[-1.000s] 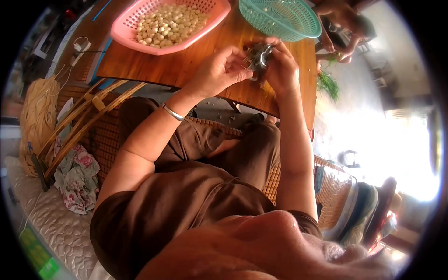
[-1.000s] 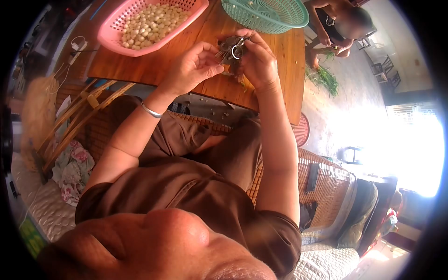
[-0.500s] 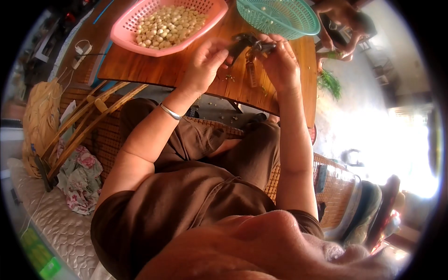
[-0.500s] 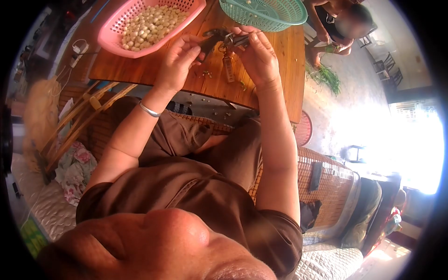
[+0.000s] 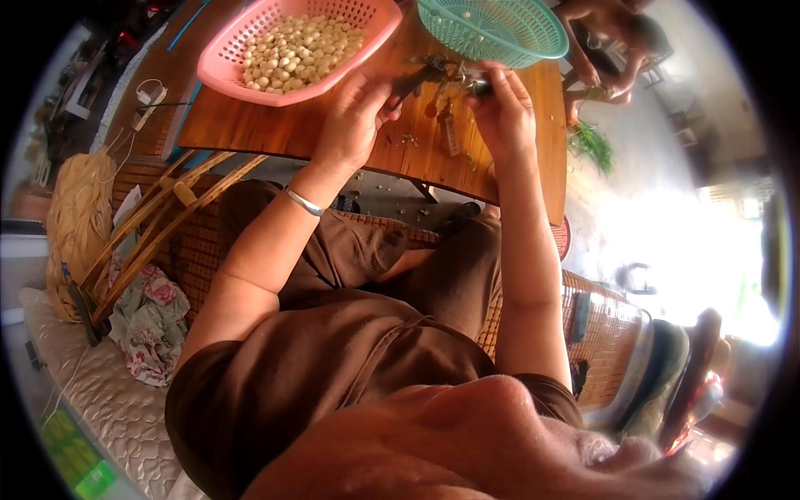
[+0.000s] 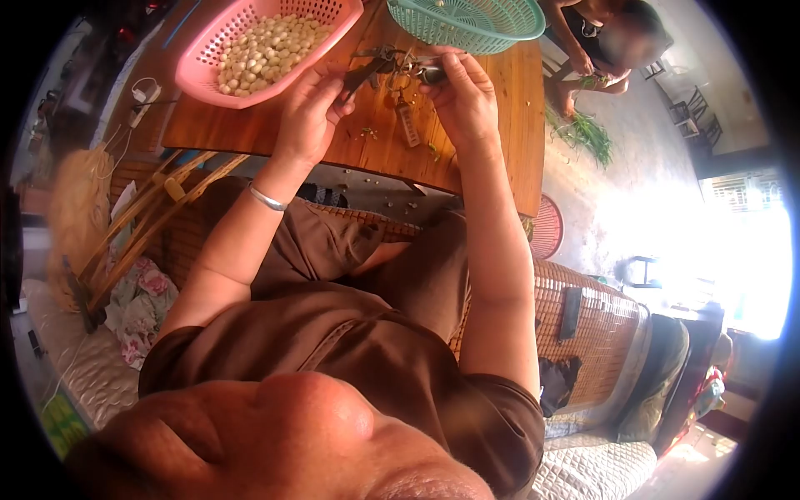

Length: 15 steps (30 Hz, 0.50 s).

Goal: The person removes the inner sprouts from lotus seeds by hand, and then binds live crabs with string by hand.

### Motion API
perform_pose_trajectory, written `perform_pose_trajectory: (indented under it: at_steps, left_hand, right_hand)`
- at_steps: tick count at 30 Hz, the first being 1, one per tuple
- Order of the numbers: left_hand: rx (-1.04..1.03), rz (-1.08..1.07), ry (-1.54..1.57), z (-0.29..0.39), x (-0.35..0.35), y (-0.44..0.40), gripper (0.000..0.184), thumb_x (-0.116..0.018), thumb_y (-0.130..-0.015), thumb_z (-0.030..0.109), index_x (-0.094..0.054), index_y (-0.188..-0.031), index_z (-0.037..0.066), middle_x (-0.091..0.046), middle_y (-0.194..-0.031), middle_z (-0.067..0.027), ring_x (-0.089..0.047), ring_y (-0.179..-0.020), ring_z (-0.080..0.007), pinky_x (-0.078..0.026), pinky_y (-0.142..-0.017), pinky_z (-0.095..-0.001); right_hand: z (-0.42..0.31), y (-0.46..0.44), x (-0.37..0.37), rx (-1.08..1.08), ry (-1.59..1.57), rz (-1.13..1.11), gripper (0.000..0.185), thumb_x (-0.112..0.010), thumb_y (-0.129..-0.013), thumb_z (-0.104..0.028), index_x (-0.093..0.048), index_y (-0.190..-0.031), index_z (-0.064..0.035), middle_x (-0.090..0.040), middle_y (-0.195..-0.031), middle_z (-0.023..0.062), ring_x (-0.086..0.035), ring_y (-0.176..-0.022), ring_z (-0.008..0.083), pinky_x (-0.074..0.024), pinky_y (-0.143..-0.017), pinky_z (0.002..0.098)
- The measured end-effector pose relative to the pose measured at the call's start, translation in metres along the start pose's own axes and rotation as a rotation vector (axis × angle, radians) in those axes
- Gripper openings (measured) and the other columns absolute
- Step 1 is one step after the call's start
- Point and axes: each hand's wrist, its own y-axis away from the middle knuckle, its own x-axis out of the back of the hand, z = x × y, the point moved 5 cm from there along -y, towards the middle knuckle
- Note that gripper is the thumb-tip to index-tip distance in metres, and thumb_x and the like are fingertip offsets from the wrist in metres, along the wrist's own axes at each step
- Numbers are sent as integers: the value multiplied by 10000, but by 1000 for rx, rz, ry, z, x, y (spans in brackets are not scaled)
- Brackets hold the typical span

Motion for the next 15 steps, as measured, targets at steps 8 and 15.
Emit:
perform_pose_trajectory:
  at_steps: [8,15]
  left_hand:
    - [21,-6,38,2,-1,-3,170,-481,-986,85,-547,-1111,-10,-574,-921,-72,-528,-781,-131,-461,-666,-266]
    - [17,-15,95,0,2,-3,172,-467,-988,67,-559,-1113,-9,-579,-898,-88,-511,-737,-130,-453,-664,-261]
  right_hand:
    - [0,-1,4,-8,2,17,224,-500,-1008,-129,-620,-1102,36,-683,-938,118,-666,-790,200,-570,-666,298]
    - [-5,-2,2,-14,-47,20,288,-380,-1028,-121,-527,-1180,74,-675,-966,192,-679,-868,332,-586,-710,338]
